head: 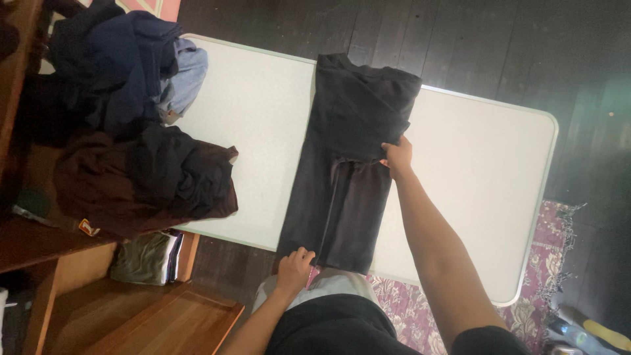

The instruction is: The person picks up several black t-shirts one by one, spreads them out on a table, and folds each one into a neat rectangle.

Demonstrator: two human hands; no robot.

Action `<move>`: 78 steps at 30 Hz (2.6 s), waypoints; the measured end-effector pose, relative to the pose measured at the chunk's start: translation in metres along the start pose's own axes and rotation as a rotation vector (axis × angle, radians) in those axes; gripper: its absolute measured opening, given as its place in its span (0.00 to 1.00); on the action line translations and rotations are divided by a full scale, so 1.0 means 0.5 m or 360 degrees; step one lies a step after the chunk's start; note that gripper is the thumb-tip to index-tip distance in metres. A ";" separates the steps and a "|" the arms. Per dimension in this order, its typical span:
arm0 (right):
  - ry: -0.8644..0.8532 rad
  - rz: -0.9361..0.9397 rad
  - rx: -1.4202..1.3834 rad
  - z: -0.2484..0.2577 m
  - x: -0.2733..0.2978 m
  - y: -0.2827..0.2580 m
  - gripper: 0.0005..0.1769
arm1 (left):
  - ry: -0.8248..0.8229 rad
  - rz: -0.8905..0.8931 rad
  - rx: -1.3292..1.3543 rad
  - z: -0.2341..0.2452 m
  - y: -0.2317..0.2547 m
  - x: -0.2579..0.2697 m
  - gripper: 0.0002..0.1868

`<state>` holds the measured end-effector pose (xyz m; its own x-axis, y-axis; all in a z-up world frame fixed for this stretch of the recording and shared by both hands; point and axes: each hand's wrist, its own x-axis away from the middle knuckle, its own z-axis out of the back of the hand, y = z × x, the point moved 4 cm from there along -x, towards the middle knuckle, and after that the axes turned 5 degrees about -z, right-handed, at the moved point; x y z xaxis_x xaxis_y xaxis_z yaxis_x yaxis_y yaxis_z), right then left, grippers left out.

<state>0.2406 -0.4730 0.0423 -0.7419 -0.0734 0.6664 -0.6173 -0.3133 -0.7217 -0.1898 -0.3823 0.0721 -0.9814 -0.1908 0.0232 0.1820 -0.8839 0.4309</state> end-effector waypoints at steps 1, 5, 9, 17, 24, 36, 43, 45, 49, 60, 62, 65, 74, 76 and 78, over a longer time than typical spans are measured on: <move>-0.0015 0.0026 -0.0038 0.002 -0.002 0.001 0.21 | 0.0016 -0.0014 0.0006 0.003 -0.001 0.000 0.13; -0.0085 0.0048 -0.0163 0.002 -0.013 0.009 0.21 | -0.0010 0.0003 0.0042 0.010 -0.008 0.006 0.13; -0.0028 0.0029 -0.0065 0.004 -0.016 0.018 0.26 | 0.0018 -0.0028 -0.0036 0.016 -0.016 0.010 0.16; 0.0047 -0.0158 0.0144 -0.007 0.034 0.013 0.48 | 0.0217 0.0099 -0.0202 0.087 -0.042 0.008 0.19; -0.0034 -0.0094 -0.0029 -0.017 0.004 0.048 0.56 | 0.0184 0.0102 -0.0069 0.076 -0.095 0.026 0.13; -0.0052 -0.0149 -0.0132 -0.009 0.033 0.051 0.45 | 0.0215 0.0182 -0.0064 0.093 -0.124 0.054 0.15; 0.0282 0.0060 0.0033 0.004 0.006 0.003 0.34 | 0.0119 0.0325 -0.0080 0.092 -0.113 0.030 0.20; 0.0234 0.0078 -0.0026 0.003 -0.016 0.002 0.29 | 0.0031 0.0391 -0.0089 0.088 -0.119 0.027 0.21; -0.0132 0.0077 -0.0545 -0.021 -0.061 -0.002 0.19 | 0.0080 0.0341 -0.0028 0.094 -0.124 0.033 0.21; -0.0412 -0.0126 -0.0802 -0.148 -0.032 -0.143 0.22 | -0.0116 -0.0156 -0.0088 0.089 -0.031 -0.021 0.25; -0.0365 -0.0173 -0.0751 -0.175 -0.023 -0.169 0.22 | -0.0174 -0.0121 0.0042 0.083 -0.027 -0.028 0.23; -0.0586 -0.0249 -0.0915 -0.229 -0.008 -0.207 0.20 | 0.0053 -0.0028 0.0109 0.075 -0.038 -0.034 0.16; -0.0519 -0.0138 -0.1075 -0.200 -0.051 -0.144 0.17 | 0.0143 -0.0032 0.0212 0.108 -0.044 0.005 0.15; -0.0212 -0.0059 -0.0858 -0.118 -0.075 -0.074 0.17 | 0.0068 -0.0109 0.0202 0.104 -0.040 0.005 0.16; -0.0403 -0.0039 -0.1144 -0.068 -0.091 -0.003 0.14 | 0.0062 -0.0186 0.0170 0.089 -0.039 0.006 0.15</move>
<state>0.2666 -0.4371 0.0068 -0.6967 -0.3165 0.6437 -0.7156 0.3698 -0.5926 -0.1990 -0.3465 0.1040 -0.9919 -0.1076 -0.0669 0.0571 -0.8508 0.5224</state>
